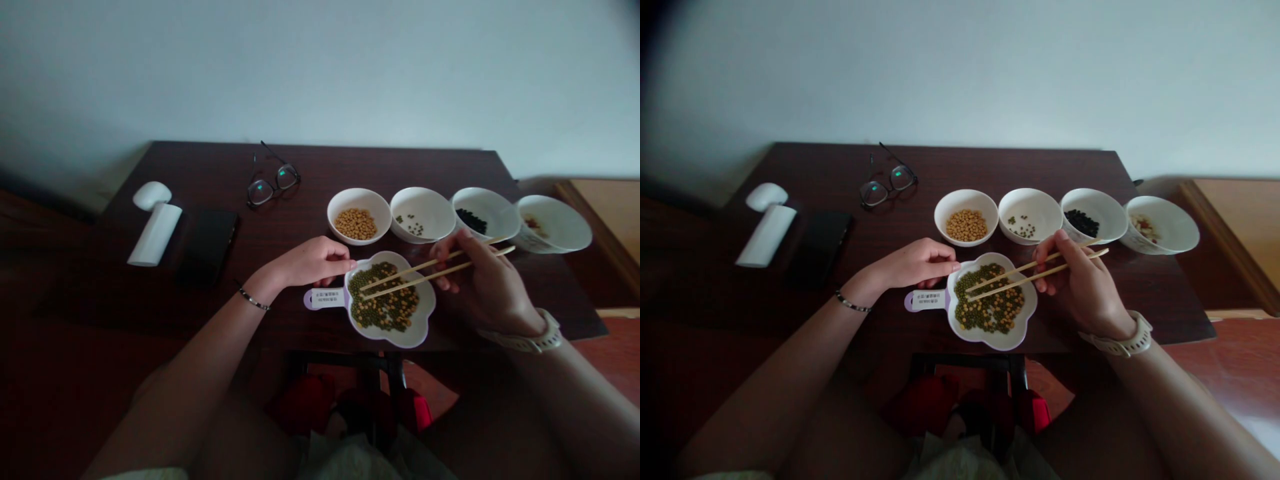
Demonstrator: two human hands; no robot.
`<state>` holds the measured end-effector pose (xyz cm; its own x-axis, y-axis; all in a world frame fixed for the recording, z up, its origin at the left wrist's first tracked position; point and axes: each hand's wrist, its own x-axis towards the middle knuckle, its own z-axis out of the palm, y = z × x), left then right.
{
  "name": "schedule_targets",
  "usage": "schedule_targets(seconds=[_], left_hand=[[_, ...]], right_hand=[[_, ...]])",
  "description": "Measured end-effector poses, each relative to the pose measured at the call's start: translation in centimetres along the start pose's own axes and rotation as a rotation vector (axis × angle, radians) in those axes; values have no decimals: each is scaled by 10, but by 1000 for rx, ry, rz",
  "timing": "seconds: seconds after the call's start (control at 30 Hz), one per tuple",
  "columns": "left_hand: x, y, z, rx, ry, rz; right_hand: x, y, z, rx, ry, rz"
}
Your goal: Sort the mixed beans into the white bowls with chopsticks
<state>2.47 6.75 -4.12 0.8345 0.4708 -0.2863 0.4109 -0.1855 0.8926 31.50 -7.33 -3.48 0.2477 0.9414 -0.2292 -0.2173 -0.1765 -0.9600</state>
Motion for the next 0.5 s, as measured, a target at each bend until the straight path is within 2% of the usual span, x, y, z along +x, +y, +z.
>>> schedule_targets(seconds=[0.13,0.37,0.5], left_hand=[[0,1,0,8,6,4],[0,-1,1,18,14,23],[0,0,1,10,9,26]], right_hand=[[-3,3,1,-33,-10,54],[-8,2,3,-70,10,-52],[-8,0,3,-71,6,-46]])
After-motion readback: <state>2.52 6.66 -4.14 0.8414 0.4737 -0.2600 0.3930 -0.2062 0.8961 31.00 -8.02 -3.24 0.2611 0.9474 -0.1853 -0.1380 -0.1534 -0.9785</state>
